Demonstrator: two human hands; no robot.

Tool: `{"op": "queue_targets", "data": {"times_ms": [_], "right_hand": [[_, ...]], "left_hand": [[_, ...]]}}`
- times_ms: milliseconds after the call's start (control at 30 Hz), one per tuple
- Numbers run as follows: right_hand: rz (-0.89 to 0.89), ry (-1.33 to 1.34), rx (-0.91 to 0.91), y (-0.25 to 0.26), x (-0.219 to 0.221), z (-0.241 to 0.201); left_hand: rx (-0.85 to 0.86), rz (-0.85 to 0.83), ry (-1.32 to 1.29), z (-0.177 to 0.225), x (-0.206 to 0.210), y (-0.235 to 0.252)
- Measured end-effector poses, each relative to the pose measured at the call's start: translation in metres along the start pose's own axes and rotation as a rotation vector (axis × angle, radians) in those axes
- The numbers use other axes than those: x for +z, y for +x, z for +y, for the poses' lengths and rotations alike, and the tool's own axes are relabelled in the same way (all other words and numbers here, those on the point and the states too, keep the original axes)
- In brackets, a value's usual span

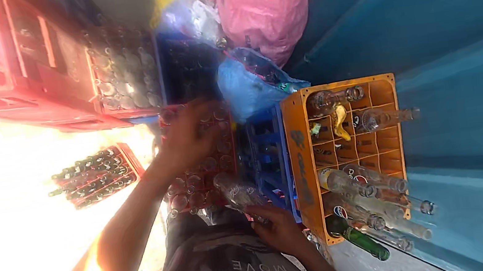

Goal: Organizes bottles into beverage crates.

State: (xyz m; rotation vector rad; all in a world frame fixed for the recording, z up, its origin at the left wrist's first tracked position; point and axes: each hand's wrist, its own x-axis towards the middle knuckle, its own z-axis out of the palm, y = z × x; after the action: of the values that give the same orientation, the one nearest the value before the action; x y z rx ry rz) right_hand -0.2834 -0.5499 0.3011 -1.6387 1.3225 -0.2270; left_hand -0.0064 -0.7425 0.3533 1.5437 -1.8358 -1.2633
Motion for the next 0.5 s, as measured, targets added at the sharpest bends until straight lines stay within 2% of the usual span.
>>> {"op": "queue_targets", "data": {"times_ms": [100, 133, 233, 267, 333, 400, 500], "right_hand": [[-0.244, -0.203, 0.120, 0.054, 0.019, -0.023], [-0.256, -0.255, 0.104, 0.067, 0.028, -0.028], [-0.130, -0.258, -0.042, 0.105, 0.043, -0.042], [-0.170, -0.227, -0.047, 0.121, 0.046, -0.049], [-0.372, -0.245, 0.002, 0.158, 0.061, -0.059], [-0.581, -0.279, 0.053, 0.193, 0.089, -0.050], [-0.650, -0.144, 0.149, 0.208, 0.121, -0.023]], "left_hand": [[-0.072, 0.177, -0.060, -0.032, -0.004, -0.062], [-0.108, 0.209, -0.094, -0.049, 0.001, -0.085], [-0.277, 0.291, -0.230, -0.101, 0.019, -0.153], [-0.352, 0.319, -0.268, -0.114, 0.025, -0.175], [-0.460, 0.360, -0.317, -0.131, 0.035, -0.211], [-0.507, 0.399, -0.335, -0.138, 0.039, -0.233], [-0.505, 0.448, -0.361, -0.143, 0.040, -0.249]]}}
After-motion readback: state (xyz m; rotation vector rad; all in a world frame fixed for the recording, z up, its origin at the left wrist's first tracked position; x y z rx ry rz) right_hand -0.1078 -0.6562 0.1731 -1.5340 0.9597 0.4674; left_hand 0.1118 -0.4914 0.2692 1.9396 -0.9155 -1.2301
